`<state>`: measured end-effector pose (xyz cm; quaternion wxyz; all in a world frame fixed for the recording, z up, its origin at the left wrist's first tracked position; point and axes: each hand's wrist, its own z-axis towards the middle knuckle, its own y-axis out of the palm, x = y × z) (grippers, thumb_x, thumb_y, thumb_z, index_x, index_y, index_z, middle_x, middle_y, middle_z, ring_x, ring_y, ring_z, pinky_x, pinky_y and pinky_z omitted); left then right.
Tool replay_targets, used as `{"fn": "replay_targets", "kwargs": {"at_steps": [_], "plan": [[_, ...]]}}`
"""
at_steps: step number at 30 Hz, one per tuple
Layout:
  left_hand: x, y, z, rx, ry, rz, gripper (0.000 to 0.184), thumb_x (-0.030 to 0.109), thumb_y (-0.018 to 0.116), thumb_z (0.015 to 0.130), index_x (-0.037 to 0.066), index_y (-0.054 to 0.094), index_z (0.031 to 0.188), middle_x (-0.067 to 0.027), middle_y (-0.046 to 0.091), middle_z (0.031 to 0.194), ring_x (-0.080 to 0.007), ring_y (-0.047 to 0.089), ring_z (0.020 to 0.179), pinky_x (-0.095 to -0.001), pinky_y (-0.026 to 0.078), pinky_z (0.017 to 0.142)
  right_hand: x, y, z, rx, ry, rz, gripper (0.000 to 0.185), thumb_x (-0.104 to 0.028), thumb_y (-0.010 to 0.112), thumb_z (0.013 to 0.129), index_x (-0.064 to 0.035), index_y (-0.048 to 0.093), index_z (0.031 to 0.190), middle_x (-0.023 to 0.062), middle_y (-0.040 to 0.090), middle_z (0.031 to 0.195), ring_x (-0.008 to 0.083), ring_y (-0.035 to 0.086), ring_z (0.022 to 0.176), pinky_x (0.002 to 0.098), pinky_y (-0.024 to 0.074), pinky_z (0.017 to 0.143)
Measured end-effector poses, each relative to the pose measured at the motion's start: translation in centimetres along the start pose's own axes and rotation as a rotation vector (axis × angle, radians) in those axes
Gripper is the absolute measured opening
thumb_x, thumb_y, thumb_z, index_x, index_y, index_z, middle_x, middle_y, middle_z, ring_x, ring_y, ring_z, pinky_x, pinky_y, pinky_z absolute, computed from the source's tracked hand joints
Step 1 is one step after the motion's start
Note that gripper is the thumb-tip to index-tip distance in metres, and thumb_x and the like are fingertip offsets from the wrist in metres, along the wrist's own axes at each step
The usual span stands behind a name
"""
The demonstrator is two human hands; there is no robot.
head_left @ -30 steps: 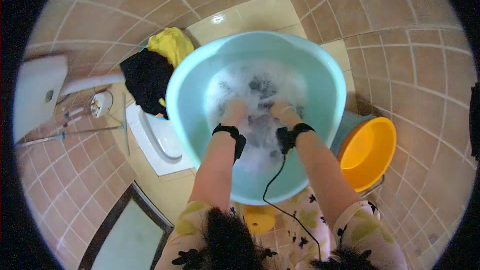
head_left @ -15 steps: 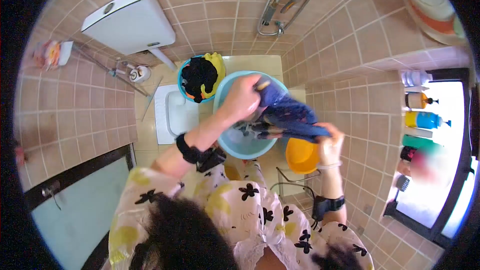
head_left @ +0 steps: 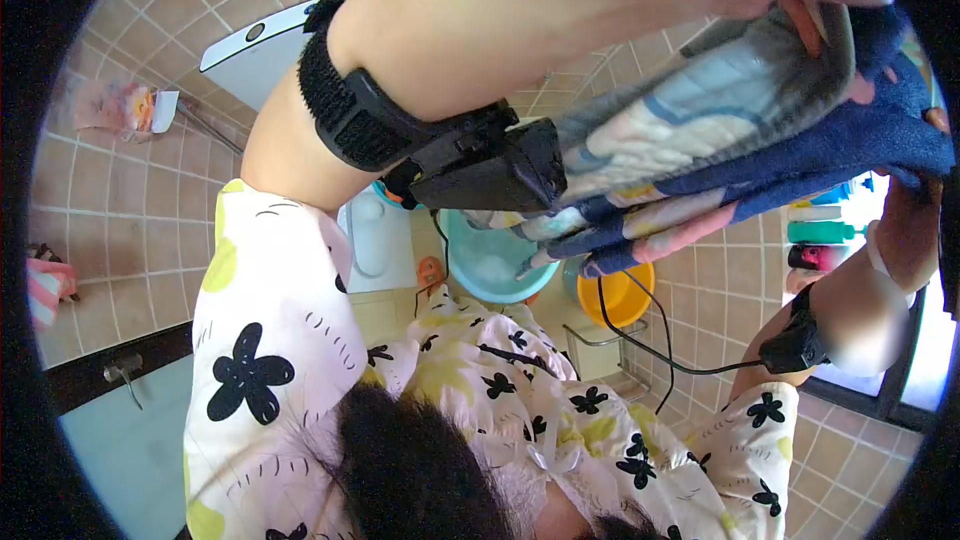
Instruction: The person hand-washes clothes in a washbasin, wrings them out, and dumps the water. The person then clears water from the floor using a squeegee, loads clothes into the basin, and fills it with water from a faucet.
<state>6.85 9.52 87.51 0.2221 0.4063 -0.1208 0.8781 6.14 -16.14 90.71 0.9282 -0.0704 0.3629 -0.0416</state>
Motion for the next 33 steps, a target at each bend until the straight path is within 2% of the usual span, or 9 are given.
{"fn": "replay_targets", "kwargs": {"at_steps": [9,11,12,15,17,23,24,27,33], "plan": [[-15.5,3.8,-4.9,0.095,-0.504,0.007,0.024,-0.007,0.044,0.060,0.001,0.057,0.078,-0.0062,0.059,0.070,-0.0162,0.057,0.067,-0.0289,0.045,0.064,10.0,5.0,-10.5,-0.227,0.623,-0.276,0.027,0.008,0.038,0.061,-0.0011,0.059,0.075,0.0072,0.058,0.076,0.0160,0.056,0.074,0.0239,0.0428,0.070],[-26.3,5.7,-12.5,0.247,-0.651,0.265,0.027,-0.009,0.042,0.060,0.002,0.057,0.079,-0.0086,0.059,0.068,-0.0172,0.058,0.065,-0.0295,0.045,0.059,21.4,6.4,-18.8,-0.404,0.528,-0.284,0.033,0.011,0.037,0.054,0.0002,0.058,0.077,0.0143,0.054,0.071,0.0267,0.055,0.077,0.0303,0.0437,0.070],[-28.6,5.7,-14.4,0.242,-1.075,-0.061,0.026,-0.010,0.042,0.060,0.001,0.057,0.080,-0.0096,0.059,0.067,-0.0185,0.057,0.062,-0.0311,0.045,0.058,25.7,7.0,-22.7,-0.417,0.584,-0.229,0.033,0.013,0.039,0.054,-0.0001,0.058,0.078,0.0148,0.056,0.075,0.0276,0.057,0.077,0.0325,0.0445,0.071],[-42.5,8.2,-25.1,0.362,-0.985,0.320,0.026,-0.009,0.043,0.062,0.001,0.057,0.082,-0.0120,0.060,0.067,-0.0197,0.057,0.061,-0.0353,0.045,0.059,36.3,9.6,-34.2,-0.355,0.731,-0.276,0.028,0.013,0.044,0.056,-0.0007,0.058,0.077,0.0162,0.057,0.080,0.0318,0.058,0.077,0.0345,0.0457,0.071],[-50.2,8.4,-31.4,0.501,-1.076,0.363,0.019,-0.003,0.047,0.066,0.001,0.057,0.081,-0.0220,0.057,0.074,-0.0385,0.056,0.078,-0.0409,0.044,0.067,43.3,12.6,-41.4,-0.298,0.833,-0.281,0.025,0.012,0.046,0.059,-0.0009,0.058,0.077,0.0161,0.057,0.081,0.0334,0.057,0.080,0.0366,0.0454,0.074],[-70.4,11.5,-49.0,0.424,-1.226,0.587,0.043,-0.003,0.050,0.070,0.005,0.046,0.112,-0.0227,0.052,0.107,-0.0399,0.053,0.090,-0.0412,0.045,0.073,62.4,17.9,-62.3,-0.479,0.961,-0.468,0.053,0.009,0.049,0.066,-0.0069,0.047,0.117,0.0245,0.037,0.123,0.0386,0.040,0.113,0.0369,0.0380,0.091],[-72.8,11.7,-50.7,0.293,-1.259,0.595,0.060,-0.003,0.050,0.073,0.012,0.033,0.128,-0.0245,0.029,0.131,-0.0435,0.041,0.109,-0.0429,0.044,0.081,64.6,18.7,-63.7,-0.589,1.100,-0.429,0.069,0.006,0.050,0.069,-0.0139,0.029,0.132,0.0248,0.014,0.137,0.0431,0.024,0.123,0.0436,0.0316,0.097],[-79.2,13.5,-55.9,0.050,-1.375,0.903,0.069,-0.003,0.051,0.074,0.017,0.024,0.134,-0.0252,0.009,0.139,-0.0475,0.022,0.122,-0.0463,0.041,0.088,70.5,20.2,-70.7,-0.908,0.932,-0.752,0.072,0.000,0.055,0.070,-0.0155,0.025,0.134,0.0257,0.007,0.138,0.0457,0.015,0.125,0.0519,0.0250,0.098],[-87.5,14.0,-63.5,-0.085,-1.549,0.725,0.072,0.005,0.054,0.074,0.018,0.019,0.136,-0.0282,0.007,0.137,-0.0464,0.029,0.118,-0.0458,0.037,0.091,77.4,21.7,-79.4,-1.194,1.271,-0.771,0.059,-0.018,0.056,0.077,-0.0182,0.030,0.131,0.0241,0.016,0.136,0.0468,0.031,0.116,0.0541,0.0310,0.093]]}}
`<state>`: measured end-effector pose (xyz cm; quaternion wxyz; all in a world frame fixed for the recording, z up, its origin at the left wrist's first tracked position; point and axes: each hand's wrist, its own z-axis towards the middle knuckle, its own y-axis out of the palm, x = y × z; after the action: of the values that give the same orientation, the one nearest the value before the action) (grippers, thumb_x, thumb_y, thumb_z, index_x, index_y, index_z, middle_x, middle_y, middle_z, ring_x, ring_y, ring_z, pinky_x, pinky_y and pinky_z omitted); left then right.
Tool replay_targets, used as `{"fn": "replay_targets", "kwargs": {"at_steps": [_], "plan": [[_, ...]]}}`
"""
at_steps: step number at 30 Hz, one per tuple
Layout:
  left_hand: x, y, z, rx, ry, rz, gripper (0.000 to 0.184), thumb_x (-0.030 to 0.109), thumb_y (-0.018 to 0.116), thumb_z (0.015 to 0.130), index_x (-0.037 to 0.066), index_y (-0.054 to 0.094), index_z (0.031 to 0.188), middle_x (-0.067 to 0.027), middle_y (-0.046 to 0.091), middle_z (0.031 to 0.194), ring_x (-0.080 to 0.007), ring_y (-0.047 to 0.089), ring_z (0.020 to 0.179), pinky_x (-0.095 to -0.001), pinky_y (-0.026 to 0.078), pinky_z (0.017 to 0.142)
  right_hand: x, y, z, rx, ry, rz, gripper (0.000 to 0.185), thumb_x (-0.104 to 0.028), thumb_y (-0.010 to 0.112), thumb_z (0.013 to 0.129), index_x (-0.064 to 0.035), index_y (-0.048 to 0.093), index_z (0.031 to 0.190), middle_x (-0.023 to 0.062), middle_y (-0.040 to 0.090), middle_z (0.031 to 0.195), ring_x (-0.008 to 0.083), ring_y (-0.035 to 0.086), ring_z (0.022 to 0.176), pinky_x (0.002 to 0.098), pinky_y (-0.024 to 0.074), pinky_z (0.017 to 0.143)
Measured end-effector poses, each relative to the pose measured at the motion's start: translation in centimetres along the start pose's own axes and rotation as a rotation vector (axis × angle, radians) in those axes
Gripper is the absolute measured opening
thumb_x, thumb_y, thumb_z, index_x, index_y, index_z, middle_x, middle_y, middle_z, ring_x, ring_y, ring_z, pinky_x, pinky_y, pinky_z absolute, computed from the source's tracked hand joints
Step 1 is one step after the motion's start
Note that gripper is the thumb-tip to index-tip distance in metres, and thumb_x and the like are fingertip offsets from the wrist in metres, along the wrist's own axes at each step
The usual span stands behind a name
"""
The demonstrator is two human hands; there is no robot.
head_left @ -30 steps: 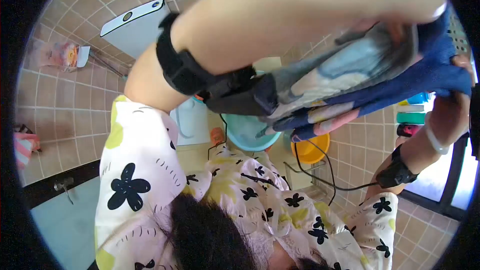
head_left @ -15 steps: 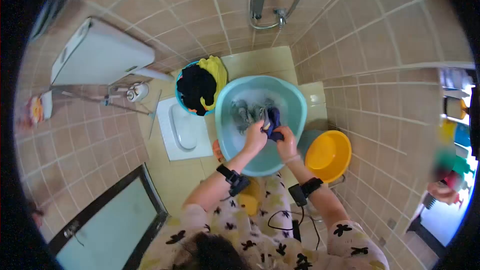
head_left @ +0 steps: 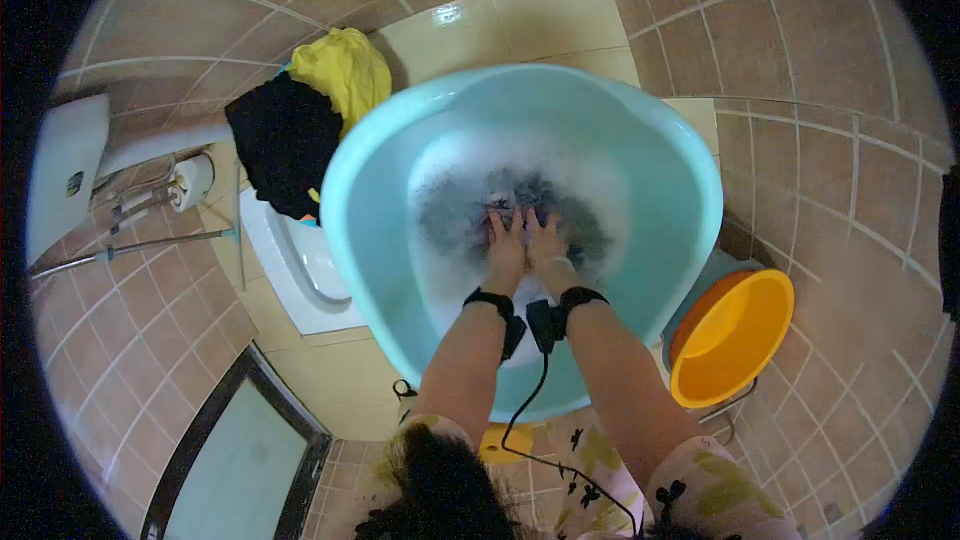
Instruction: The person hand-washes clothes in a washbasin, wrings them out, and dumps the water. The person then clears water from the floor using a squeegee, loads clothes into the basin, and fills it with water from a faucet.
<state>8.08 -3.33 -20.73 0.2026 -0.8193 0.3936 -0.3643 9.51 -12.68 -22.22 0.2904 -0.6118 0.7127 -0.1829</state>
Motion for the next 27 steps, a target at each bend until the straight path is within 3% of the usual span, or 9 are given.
{"fn": "replay_targets", "kwargs": {"at_steps": [2,5,9,11,14,18,22,24,27], "plan": [[-0.2,-0.1,2.8,-0.169,-0.042,-0.066,0.070,0.009,0.056,0.076,0.019,0.022,0.136,-0.0249,0.017,0.137,-0.0419,0.036,0.116,-0.0431,0.040,0.090,0.3,-2.8,0.8,0.014,0.035,0.000,0.053,-0.022,0.053,0.080,-0.0179,0.033,0.129,0.0220,0.024,0.135,0.0437,0.037,0.113,0.0531,0.0340,0.091],[-0.5,-2.4,4.3,-0.154,0.343,0.177,0.034,0.023,0.046,0.081,0.011,0.053,0.113,-0.0169,0.058,0.102,-0.0345,0.056,0.088,-0.0411,0.045,0.078,3.2,-6.2,-0.9,-0.103,-0.299,-0.039,0.033,-0.019,0.047,0.080,-0.0141,0.054,0.111,0.0095,0.059,0.104,0.0327,0.056,0.095,0.0442,0.0426,0.083],[4.4,-11.3,-1.2,0.304,0.387,-0.119,0.022,0.020,0.050,0.078,0.008,0.062,0.092,-0.0161,0.061,0.089,-0.0338,0.057,0.083,-0.0407,0.046,0.073,2.5,-12.1,-4.5,0.182,-0.120,0.289,0.036,-0.016,0.056,0.066,-0.0091,0.061,0.101,0.0176,0.060,0.098,0.0335,0.057,0.089,0.0421,0.0438,0.080],[5.6,-15.9,-6.4,0.058,0.175,0.124,0.018,0.020,0.054,0.073,0.006,0.063,0.081,-0.0160,0.061,0.084,-0.0334,0.058,0.078,-0.0410,0.045,0.069,2.2,-16.1,-14.0,0.514,-0.101,0.324,0.022,-0.010,0.050,0.070,-0.0033,0.064,0.085,0.0149,0.063,0.071,0.0300,0.061,0.069,0.0373,0.0480,0.070],[9.8,-26.7,-18.5,0.167,0.211,-0.110,0.016,0.019,0.059,0.069,0.005,0.063,0.074,-0.0169,0.061,0.077,-0.0343,0.058,0.074,-0.0415,0.045,0.063,1.0,-25.6,-28.7,0.469,0.044,0.908,0.023,0.002,0.045,0.065,-0.0001,0.065,0.077,0.0147,0.059,0.058,0.0217,0.059,0.052,0.0321,0.0477,0.046],[20.1,-44.1,-35.9,0.207,0.279,-0.282,0.011,0.013,0.057,0.068,0.002,0.061,0.070,-0.0179,0.059,0.071,-0.0332,0.059,0.069,-0.0399,0.043,0.059,-2.4,-39.7,-48.5,0.551,-0.153,0.996,0.022,0.006,0.041,0.071,0.0038,0.062,0.076,0.0079,0.058,0.062,0.0144,0.056,0.050,0.0253,0.0456,0.042],[29.3,-56.9,-49.1,0.196,0.710,-0.665,0.007,0.001,0.051,0.067,0.000,0.058,0.069,-0.0179,0.058,0.068,-0.0325,0.056,0.062,-0.0357,0.043,0.057,-7.7,-52.4,-67.3,0.726,-0.363,0.876,0.019,0.002,0.043,0.069,0.0002,0.062,0.071,0.0076,0.058,0.065,0.0123,0.056,0.053,0.0228,0.0448,0.047],[32.8,-61.7,-53.4,0.472,1.191,-0.563,0.013,-0.002,0.046,0.070,0.000,0.058,0.074,-0.0136,0.058,0.066,-0.0167,0.055,0.064,-0.0319,0.043,0.059,-10.7,-57.3,-74.8,0.930,-0.508,0.831,0.020,-0.002,0.040,0.069,-0.0007,0.060,0.072,0.0074,0.058,0.069,0.0139,0.056,0.053,0.0231,0.0452,0.046],[37.6,-67.8,-62.4,0.205,1.179,-0.837,0.017,-0.001,0.044,0.071,0.000,0.058,0.081,-0.0034,0.058,0.068,-0.0129,0.054,0.065,-0.0261,0.043,0.059,-13.6,-62.9,-82.4,1.068,-0.773,0.840,0.020,-0.006,0.042,0.071,0.0002,0.058,0.083,0.0083,0.058,0.075,0.0168,0.058,0.058,0.0251,0.0501,0.050]]}}
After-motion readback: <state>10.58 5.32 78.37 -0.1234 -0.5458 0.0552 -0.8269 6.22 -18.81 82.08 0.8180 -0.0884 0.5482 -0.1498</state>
